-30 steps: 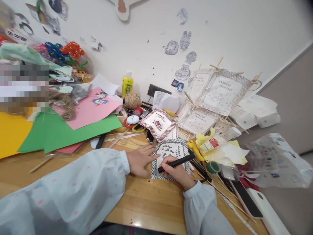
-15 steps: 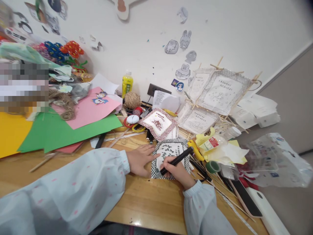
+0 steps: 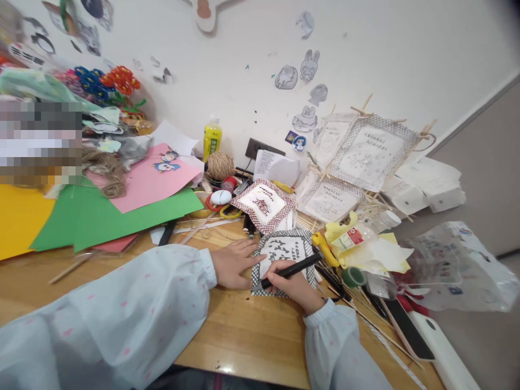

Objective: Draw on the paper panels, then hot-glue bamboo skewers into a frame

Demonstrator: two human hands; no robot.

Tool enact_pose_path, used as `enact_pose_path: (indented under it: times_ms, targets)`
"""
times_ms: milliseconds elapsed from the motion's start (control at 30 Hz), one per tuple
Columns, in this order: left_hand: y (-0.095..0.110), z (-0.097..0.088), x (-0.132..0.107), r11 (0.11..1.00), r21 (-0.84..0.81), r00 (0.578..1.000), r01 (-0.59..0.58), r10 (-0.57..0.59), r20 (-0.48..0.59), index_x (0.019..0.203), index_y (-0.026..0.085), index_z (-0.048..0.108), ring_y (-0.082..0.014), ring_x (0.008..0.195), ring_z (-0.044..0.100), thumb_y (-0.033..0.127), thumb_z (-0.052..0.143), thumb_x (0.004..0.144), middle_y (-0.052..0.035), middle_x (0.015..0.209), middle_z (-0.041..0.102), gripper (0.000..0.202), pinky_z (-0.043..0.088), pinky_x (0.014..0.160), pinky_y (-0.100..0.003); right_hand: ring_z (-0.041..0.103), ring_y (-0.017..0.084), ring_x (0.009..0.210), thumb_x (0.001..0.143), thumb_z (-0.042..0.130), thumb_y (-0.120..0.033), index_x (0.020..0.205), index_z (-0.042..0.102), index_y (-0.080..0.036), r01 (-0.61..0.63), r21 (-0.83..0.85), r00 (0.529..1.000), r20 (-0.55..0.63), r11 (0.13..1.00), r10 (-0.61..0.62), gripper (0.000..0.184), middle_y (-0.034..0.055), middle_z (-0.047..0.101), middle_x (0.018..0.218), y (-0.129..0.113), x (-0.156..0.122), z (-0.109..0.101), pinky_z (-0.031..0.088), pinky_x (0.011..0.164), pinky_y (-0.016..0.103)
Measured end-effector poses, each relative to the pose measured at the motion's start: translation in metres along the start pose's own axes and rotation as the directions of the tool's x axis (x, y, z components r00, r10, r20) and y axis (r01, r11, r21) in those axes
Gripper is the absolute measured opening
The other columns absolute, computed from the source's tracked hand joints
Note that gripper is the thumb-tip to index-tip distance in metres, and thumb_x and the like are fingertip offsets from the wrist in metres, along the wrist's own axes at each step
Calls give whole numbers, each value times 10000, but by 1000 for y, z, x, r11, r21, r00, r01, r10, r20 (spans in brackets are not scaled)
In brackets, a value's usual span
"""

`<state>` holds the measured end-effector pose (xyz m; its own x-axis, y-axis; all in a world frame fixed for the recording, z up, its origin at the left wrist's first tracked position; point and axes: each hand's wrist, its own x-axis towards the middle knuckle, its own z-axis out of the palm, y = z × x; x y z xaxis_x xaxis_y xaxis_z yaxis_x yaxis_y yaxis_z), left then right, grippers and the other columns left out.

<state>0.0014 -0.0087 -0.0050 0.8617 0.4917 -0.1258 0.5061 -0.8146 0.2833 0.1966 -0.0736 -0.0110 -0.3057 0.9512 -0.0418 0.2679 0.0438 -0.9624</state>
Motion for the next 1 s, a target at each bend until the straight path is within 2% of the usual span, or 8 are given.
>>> enact_pose_path:
  times_ms: [233,367,433,567,633,700,833,1000]
  targets:
    - [-4,5,1,997,-71,999,-15,11,-48,1407,150,332,-392,1360,176,437,585,728,-203,1478,245,779,143,1078,-542,492,92,416,725,626,-326,621,611,-175,-55,95,998,0,994,55,184,-29,564,478,4,0,-1,380,442,210]
    - [-8,6,4,989,-141,988,-47,25,-151,1362,130,414,-386,1310,305,439,596,730,-205,1421,372,727,221,1062,-518,509,106,429,767,587,-397,652,607,-178,117,247,981,-178,962,-74,248,-20,569,495,2,0,-10,386,443,222]
    - [-9,3,6,980,-182,970,-83,38,-242,1293,138,506,-328,1207,458,395,523,804,-181,1306,517,552,324,1021,-451,490,105,419,795,543,-453,672,598,-193,253,271,920,-364,929,-144,294,-29,549,483,0,-1,-21,395,452,232]
    - [-10,-2,11,929,-356,907,-101,-61,-418,1127,180,642,-225,1022,594,235,461,841,-102,1118,652,343,440,915,-343,463,111,421,822,432,-588,796,583,-233,450,249,700,-695,857,-166,386,-63,492,462,-2,-1,-48,477,590,294]
    - [-11,-3,12,897,-430,858,-105,-137,-495,1075,188,671,-207,1018,597,198,481,819,-84,1111,661,320,448,910,-327,462,113,437,836,409,-593,889,573,-243,482,195,611,-774,854,-168,390,-68,507,486,-1,-1,-57,482,632,306]
    - [-12,-3,12,869,-474,802,-142,-180,-569,1030,197,692,-193,994,609,186,477,817,-76,1088,672,303,465,885,-315,525,125,533,843,449,-546,999,562,-255,417,86,568,-802,905,-186,349,-42,592,615,1,-2,-62,482,656,299]
    - [-17,-2,12,859,-473,701,-194,-215,-680,1006,200,700,-183,937,624,169,460,818,-77,1037,683,306,489,841,-312,570,191,1006,819,542,-447,1115,554,-276,228,-203,563,-770,952,-299,343,33,613,1105,8,1,-60,447,896,356]
    - [-22,-4,11,873,-464,644,-151,-269,-716,984,201,695,-190,983,603,115,421,785,-69,1057,666,349,468,895,-347,560,233,1057,813,556,-382,1067,578,-230,219,-366,634,-651,904,-417,297,76,616,1113,16,10,-58,416,965,406]
